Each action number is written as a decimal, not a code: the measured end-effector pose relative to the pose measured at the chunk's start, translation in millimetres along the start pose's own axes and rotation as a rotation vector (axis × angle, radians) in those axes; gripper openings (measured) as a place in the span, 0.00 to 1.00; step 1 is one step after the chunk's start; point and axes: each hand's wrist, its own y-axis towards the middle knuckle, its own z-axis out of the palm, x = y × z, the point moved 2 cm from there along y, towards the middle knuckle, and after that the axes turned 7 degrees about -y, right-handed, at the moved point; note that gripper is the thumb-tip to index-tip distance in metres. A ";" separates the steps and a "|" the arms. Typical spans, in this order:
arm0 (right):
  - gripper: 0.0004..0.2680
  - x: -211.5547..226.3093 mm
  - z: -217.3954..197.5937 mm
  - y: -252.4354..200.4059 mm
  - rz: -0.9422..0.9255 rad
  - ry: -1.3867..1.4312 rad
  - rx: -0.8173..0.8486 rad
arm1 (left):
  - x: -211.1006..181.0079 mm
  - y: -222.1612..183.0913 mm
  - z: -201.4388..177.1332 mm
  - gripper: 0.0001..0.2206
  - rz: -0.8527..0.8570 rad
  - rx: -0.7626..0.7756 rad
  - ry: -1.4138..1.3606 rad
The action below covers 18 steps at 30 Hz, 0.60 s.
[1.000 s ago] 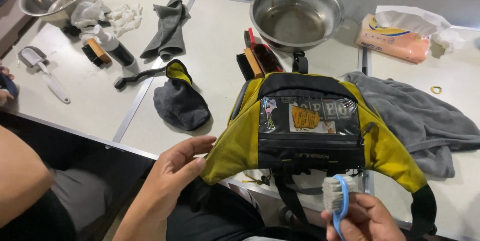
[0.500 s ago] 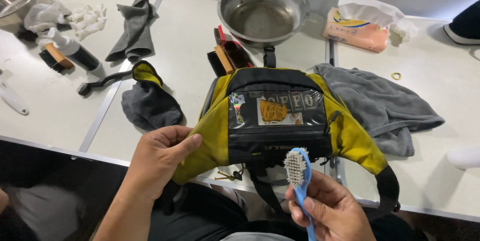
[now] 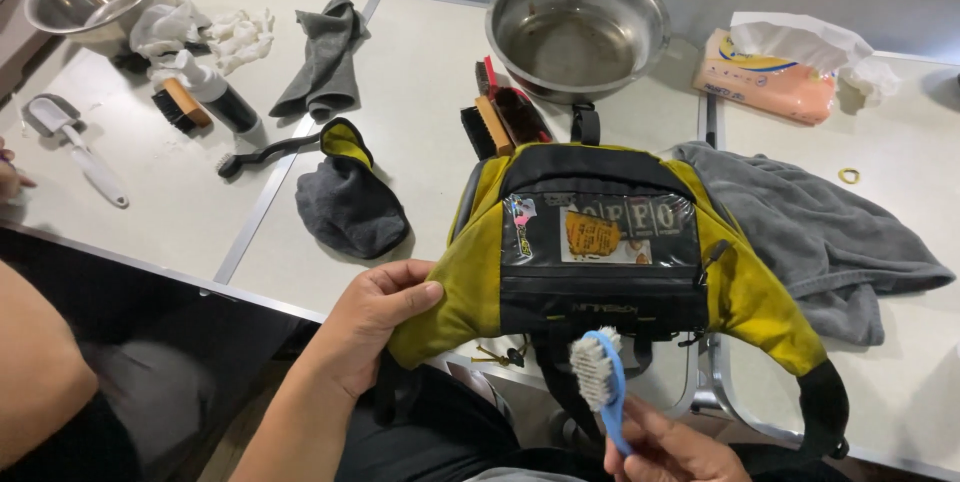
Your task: Cleaning a yellow and black waist bag using a toothbrush, cleaning solution, and a microfiber cloth on a workbench.
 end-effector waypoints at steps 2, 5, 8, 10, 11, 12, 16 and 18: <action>0.25 32.8 26.1 -4.7 0.276 -0.312 -0.267 | 3.5 -4.0 1.7 0.13 -0.029 0.016 -0.052; 0.21 48.4 43.2 -5.6 -0.229 -0.755 -0.559 | 10.5 -9.4 4.4 0.17 -0.038 0.027 -0.089; 0.24 88.0 73.5 1.4 -0.352 -0.944 -0.380 | 1.7 -24.6 16.4 0.21 -0.096 -0.034 -0.111; 0.23 96.4 88.0 24.2 -0.470 -1.095 -0.372 | 6.6 -22.8 16.0 0.20 -0.084 -0.024 -0.153; 0.22 101.7 96.5 36.0 -0.587 -1.239 -0.360 | 8.1 -21.1 15.9 0.19 -0.074 -0.016 -0.191; 0.22 101.8 102.9 43.0 -0.584 -1.245 -0.356 | 8.3 -22.4 16.0 0.19 -0.076 -0.016 -0.199; 0.27 100.4 114.2 47.2 -0.553 -1.509 -0.257 | 6.8 -22.3 13.9 0.16 -0.045 0.024 -0.174; 0.30 103.2 112.0 46.6 -0.405 -1.592 -0.128 | 7.7 -17.3 8.3 0.13 -0.035 0.033 -0.187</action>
